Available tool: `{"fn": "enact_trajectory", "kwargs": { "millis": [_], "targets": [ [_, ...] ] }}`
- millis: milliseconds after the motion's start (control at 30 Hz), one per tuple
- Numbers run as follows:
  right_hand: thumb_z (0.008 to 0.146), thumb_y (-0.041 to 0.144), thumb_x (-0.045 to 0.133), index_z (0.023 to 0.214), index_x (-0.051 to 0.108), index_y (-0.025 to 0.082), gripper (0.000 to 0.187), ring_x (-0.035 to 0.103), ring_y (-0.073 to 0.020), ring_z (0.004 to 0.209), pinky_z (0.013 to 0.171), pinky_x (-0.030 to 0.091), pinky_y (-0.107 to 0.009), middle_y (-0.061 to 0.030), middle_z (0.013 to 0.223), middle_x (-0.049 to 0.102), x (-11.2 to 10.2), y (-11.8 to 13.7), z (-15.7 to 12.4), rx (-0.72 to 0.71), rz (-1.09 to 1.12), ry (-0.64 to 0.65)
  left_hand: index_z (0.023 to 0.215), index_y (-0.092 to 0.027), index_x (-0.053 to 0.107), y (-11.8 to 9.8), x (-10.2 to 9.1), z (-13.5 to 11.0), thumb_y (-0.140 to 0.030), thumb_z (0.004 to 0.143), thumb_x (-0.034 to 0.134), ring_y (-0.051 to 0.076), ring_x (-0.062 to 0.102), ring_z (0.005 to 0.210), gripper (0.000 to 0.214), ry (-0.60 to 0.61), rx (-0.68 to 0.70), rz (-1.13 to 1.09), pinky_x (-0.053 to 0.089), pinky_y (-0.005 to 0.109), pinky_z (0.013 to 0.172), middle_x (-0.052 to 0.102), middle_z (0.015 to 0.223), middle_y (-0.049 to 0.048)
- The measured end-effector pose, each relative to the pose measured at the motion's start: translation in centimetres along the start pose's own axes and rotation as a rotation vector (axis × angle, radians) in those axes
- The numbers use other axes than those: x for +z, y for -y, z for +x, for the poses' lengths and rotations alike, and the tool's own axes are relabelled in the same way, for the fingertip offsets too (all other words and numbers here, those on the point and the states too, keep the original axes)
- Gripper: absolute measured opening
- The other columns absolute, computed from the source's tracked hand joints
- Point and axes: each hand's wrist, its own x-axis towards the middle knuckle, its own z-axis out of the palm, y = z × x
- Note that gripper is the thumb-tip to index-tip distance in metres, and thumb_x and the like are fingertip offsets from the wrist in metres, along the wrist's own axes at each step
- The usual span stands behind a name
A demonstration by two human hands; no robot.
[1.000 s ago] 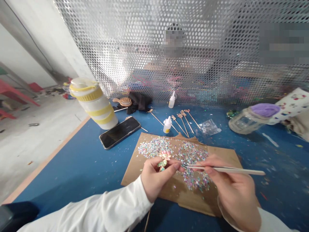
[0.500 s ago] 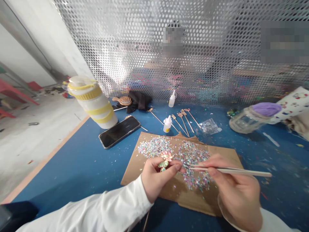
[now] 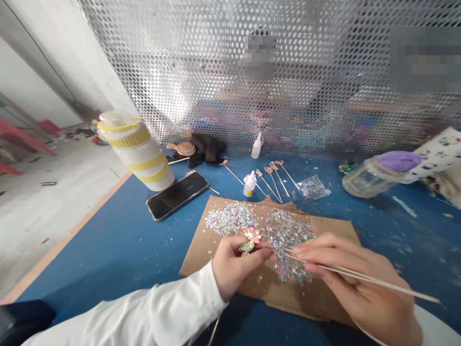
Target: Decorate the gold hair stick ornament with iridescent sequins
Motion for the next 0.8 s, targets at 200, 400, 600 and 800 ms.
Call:
{"fn": "enact_trajectory", "kwargs": {
  "millis": [200,400,600,800],
  "targets": [
    [0.083,0.009,0.054,0.096,0.060,0.023,0.021,0.058,-0.0167,0.076,0.060,0.048,-0.026,-0.0034,0.084,0.060,0.26,-0.44,-0.08,0.064,0.091,-0.039,0.071,-0.014,0.070,0.47,-0.05,-0.01,-0.025,0.071,0.064,0.016,0.062,0.072,0.013,0.019,0.010,-0.068,0.046,0.027,0.077,0.071,0.072,0.0063],
    [0.084,0.010,0.053,0.098,0.060,0.020,0.019,0.059,-0.0158,0.080,0.066,0.049,-0.024,-0.0049,0.090,0.061,0.16,-0.36,0.00,-0.025,0.002,0.023,0.074,-0.014,0.071,0.45,-0.24,-0.11,-0.026,0.074,0.061,0.018,0.062,0.075,0.016,0.056,-0.011,-0.030,0.046,0.027,0.077,0.071,0.077,0.0074],
    [0.084,0.009,0.052,0.096,0.060,0.016,0.017,0.058,-0.0128,0.085,0.072,0.048,-0.020,-0.0054,0.093,0.060,-0.10,-0.41,-0.22,-0.098,-0.044,0.081,0.074,-0.013,0.071,0.23,-0.11,-0.08,-0.025,0.074,0.061,0.018,0.062,0.077,0.016,0.061,-0.020,0.001,0.045,0.028,0.079,0.071,0.077,0.0078],
    [0.083,0.008,0.053,0.097,0.060,0.017,0.018,0.059,-0.0137,0.082,0.069,0.050,-0.022,-0.0050,0.092,0.061,-0.05,-0.56,-0.06,-0.090,0.001,0.073,0.073,-0.013,0.071,0.11,0.02,-0.07,-0.026,0.073,0.062,0.018,0.063,0.075,0.016,0.046,-0.024,0.032,0.046,0.027,0.077,0.071,0.076,0.0074]
  ]
}}
